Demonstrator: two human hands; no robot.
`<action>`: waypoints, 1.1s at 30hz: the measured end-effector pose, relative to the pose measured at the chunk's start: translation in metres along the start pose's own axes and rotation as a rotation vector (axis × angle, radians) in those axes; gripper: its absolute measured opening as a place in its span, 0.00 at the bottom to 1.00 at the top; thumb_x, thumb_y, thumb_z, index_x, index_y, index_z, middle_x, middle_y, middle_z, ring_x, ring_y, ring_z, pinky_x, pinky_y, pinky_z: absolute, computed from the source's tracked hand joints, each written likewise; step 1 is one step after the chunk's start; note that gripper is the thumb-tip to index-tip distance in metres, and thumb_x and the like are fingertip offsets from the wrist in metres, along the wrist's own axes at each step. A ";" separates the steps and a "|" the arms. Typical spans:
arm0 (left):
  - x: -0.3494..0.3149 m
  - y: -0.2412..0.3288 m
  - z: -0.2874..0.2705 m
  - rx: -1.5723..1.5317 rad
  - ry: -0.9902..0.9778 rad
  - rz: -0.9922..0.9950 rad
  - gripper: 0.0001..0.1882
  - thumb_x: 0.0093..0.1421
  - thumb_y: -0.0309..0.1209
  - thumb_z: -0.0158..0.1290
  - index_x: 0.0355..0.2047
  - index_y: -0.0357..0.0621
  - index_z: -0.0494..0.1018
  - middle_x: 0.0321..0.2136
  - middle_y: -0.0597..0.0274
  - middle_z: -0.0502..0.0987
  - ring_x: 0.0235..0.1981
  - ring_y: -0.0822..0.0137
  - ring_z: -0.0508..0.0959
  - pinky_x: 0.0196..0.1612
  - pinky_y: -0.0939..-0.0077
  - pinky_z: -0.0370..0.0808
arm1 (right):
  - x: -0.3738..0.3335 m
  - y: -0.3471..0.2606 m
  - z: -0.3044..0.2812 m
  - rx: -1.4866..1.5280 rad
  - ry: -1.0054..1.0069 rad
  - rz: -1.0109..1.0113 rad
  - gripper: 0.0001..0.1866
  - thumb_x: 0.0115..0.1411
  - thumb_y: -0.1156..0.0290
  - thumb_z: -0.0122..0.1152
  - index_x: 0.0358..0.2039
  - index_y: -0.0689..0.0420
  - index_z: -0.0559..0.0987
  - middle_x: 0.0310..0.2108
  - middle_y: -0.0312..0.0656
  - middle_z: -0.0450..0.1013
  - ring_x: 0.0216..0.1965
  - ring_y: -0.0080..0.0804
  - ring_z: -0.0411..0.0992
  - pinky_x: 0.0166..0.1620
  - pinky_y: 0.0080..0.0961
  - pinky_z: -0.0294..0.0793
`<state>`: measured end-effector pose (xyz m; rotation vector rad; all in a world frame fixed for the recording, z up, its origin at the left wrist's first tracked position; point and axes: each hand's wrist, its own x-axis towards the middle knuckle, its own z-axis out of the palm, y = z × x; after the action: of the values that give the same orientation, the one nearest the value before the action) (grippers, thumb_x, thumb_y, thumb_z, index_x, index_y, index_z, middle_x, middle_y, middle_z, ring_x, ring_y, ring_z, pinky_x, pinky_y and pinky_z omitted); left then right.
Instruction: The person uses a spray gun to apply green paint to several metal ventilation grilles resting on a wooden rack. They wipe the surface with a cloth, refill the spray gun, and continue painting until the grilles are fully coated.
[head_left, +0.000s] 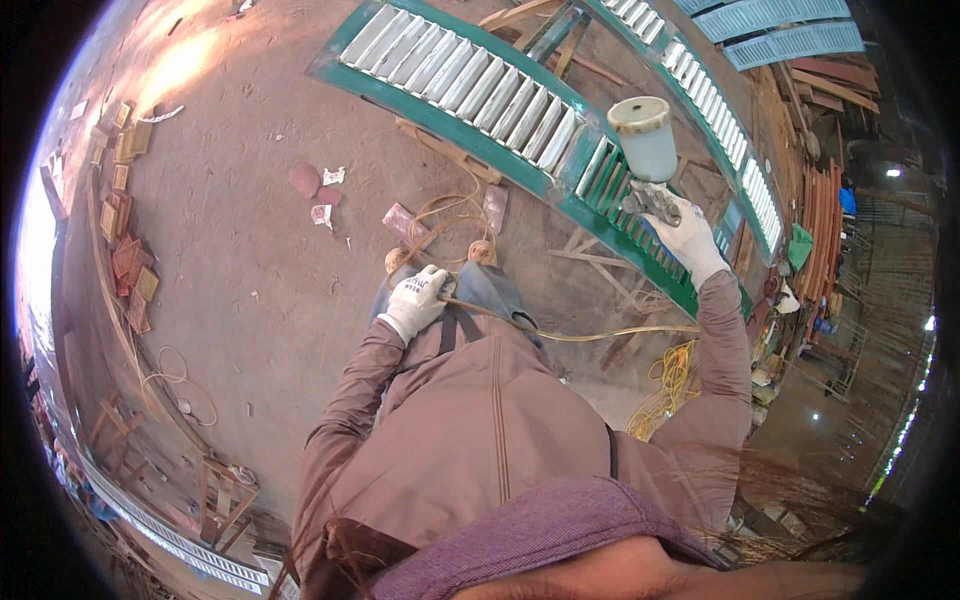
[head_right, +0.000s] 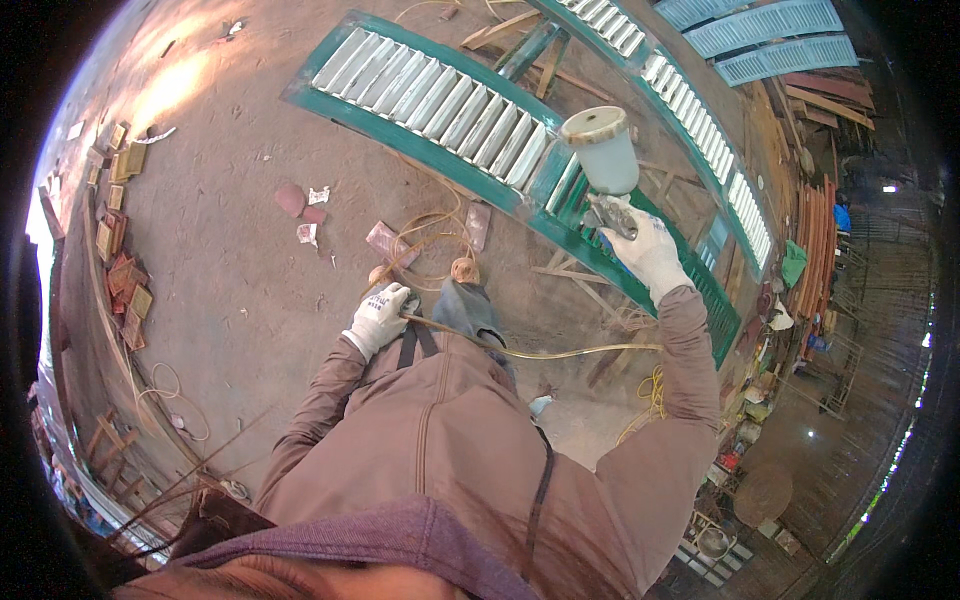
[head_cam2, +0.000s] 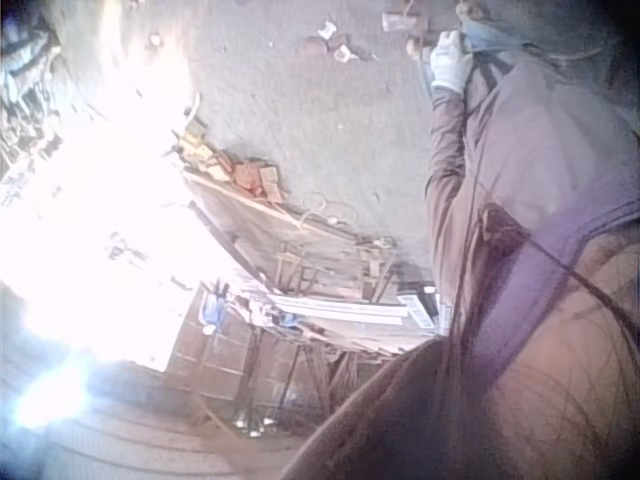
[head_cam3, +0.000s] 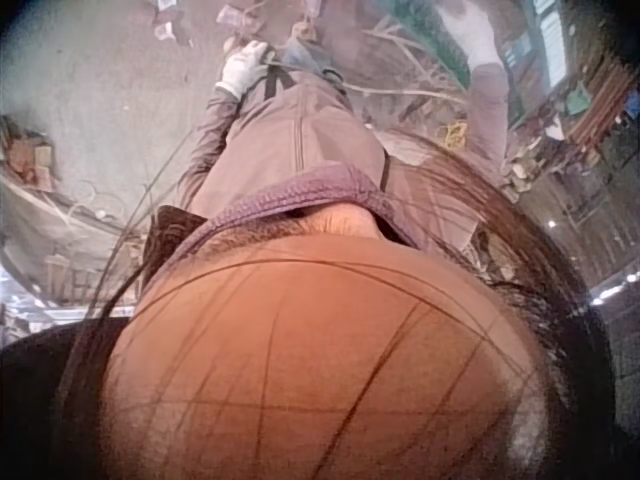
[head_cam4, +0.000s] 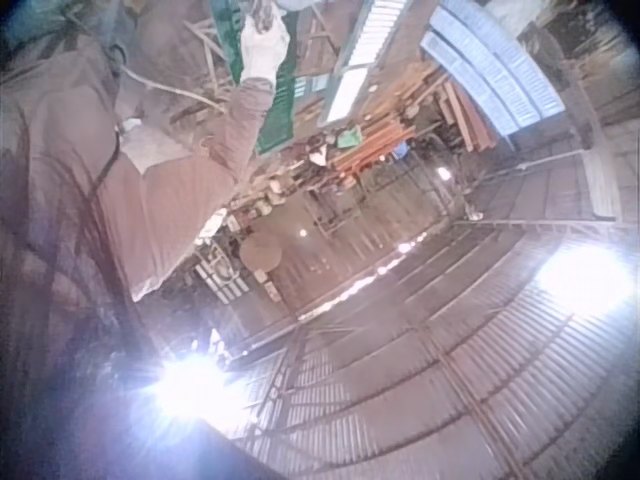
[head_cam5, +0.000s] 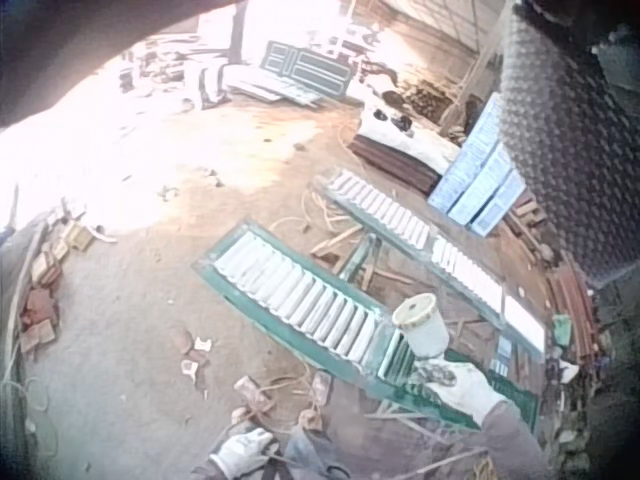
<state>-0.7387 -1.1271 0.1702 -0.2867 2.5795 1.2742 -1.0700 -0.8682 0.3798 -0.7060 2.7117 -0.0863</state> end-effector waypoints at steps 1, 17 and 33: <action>0.001 0.000 -0.001 -0.004 0.000 -0.002 0.12 0.57 0.34 0.52 0.40 0.45 0.71 0.40 0.53 0.73 0.40 0.50 0.77 0.41 0.57 0.74 | -0.001 -0.003 -0.002 0.039 -0.002 -0.050 0.27 0.54 0.55 0.65 0.55 0.44 0.75 0.47 0.46 0.76 0.50 0.44 0.72 0.54 0.36 0.69; 0.001 -0.017 -0.011 0.027 -0.014 0.048 0.13 0.55 0.33 0.54 0.40 0.45 0.71 0.39 0.53 0.73 0.41 0.50 0.77 0.41 0.58 0.73 | 0.038 -0.039 0.000 -0.059 0.145 -0.008 0.25 0.57 0.56 0.61 0.56 0.42 0.74 0.47 0.43 0.76 0.50 0.42 0.72 0.53 0.38 0.70; -0.005 -0.033 -0.025 0.017 -0.037 0.058 0.14 0.54 0.32 0.54 0.41 0.45 0.71 0.40 0.53 0.73 0.42 0.51 0.77 0.43 0.59 0.74 | 0.063 -0.047 0.001 -0.052 0.292 -0.075 0.24 0.57 0.57 0.62 0.54 0.46 0.75 0.42 0.45 0.77 0.45 0.43 0.74 0.49 0.37 0.72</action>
<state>-0.7282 -1.1659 0.1617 -0.1849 2.5837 1.2645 -1.0999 -0.9399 0.3662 -0.8721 2.9730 -0.1483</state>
